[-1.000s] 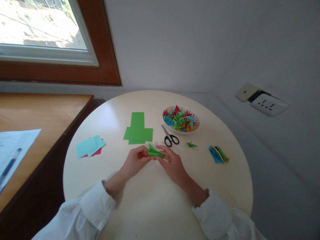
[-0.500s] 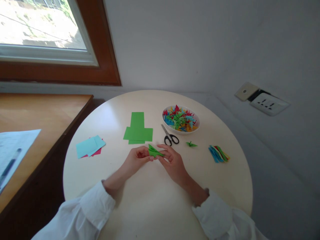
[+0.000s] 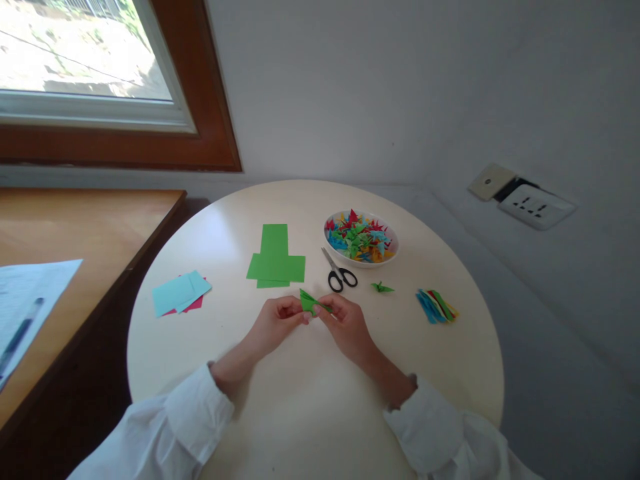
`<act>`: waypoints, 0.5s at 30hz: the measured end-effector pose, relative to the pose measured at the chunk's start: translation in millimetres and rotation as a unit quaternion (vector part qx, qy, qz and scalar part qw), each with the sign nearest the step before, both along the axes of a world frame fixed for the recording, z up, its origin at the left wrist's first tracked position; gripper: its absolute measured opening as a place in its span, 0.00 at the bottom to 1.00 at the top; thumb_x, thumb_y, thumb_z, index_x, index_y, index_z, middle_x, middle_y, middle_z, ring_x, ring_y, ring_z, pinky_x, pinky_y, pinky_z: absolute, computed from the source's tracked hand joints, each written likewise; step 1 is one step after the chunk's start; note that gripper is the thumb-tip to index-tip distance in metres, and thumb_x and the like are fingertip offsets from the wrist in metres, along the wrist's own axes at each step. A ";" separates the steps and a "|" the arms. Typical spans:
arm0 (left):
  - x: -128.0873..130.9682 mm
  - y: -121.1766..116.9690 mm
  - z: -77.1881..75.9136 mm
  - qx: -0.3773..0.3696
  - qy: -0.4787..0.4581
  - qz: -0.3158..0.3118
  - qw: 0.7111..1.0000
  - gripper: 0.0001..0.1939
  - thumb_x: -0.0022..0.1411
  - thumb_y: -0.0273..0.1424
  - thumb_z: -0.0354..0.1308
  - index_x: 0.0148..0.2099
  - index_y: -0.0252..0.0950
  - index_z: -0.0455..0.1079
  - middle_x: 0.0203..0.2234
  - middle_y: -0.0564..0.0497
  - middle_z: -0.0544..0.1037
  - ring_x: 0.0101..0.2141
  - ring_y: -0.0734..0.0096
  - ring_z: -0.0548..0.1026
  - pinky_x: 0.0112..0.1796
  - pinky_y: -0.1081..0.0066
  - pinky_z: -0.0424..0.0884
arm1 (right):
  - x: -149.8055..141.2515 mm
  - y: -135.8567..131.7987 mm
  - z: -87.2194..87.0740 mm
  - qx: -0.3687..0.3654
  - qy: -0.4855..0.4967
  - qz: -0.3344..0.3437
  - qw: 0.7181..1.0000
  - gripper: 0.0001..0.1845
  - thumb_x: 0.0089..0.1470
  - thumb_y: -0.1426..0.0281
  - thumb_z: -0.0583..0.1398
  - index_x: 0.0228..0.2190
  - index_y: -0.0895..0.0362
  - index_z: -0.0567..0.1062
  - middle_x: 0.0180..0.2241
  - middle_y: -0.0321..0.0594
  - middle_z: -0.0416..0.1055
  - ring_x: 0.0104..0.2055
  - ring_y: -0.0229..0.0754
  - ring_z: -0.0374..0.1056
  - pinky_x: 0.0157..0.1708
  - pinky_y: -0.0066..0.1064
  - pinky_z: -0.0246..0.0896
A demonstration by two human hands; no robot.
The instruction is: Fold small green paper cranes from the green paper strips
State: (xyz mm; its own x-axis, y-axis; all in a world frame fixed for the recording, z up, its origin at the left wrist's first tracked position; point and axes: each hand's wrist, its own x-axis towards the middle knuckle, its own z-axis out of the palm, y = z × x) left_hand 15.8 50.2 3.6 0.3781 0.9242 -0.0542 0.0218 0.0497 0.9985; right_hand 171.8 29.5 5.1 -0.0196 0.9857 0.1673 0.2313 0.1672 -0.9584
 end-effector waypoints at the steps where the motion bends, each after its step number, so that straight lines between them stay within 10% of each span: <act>1: 0.1 -0.4 0.0 0.003 0.015 -0.002 1.000 0.12 0.47 0.35 0.63 0.24 0.30 0.70 0.20 0.51 0.72 0.24 0.74 0.68 0.27 0.74 0.62 | 0.0 0.1 -0.1 0.001 0.003 -0.002 1.000 0.08 0.47 0.66 0.58 0.23 0.58 0.71 0.22 0.37 0.71 0.26 0.38 0.67 0.28 0.28 0.62; 15: 1.4 0.2 -4.0 0.008 0.032 0.008 0.999 0.09 0.47 0.32 0.61 0.22 0.32 0.67 0.19 0.53 0.70 0.23 0.76 0.65 0.26 0.75 0.59 | 0.6 2.0 -3.1 -0.008 0.009 -0.008 1.000 0.07 0.45 0.66 0.60 0.24 0.58 0.72 0.23 0.37 0.71 0.28 0.38 0.67 0.28 0.28 0.61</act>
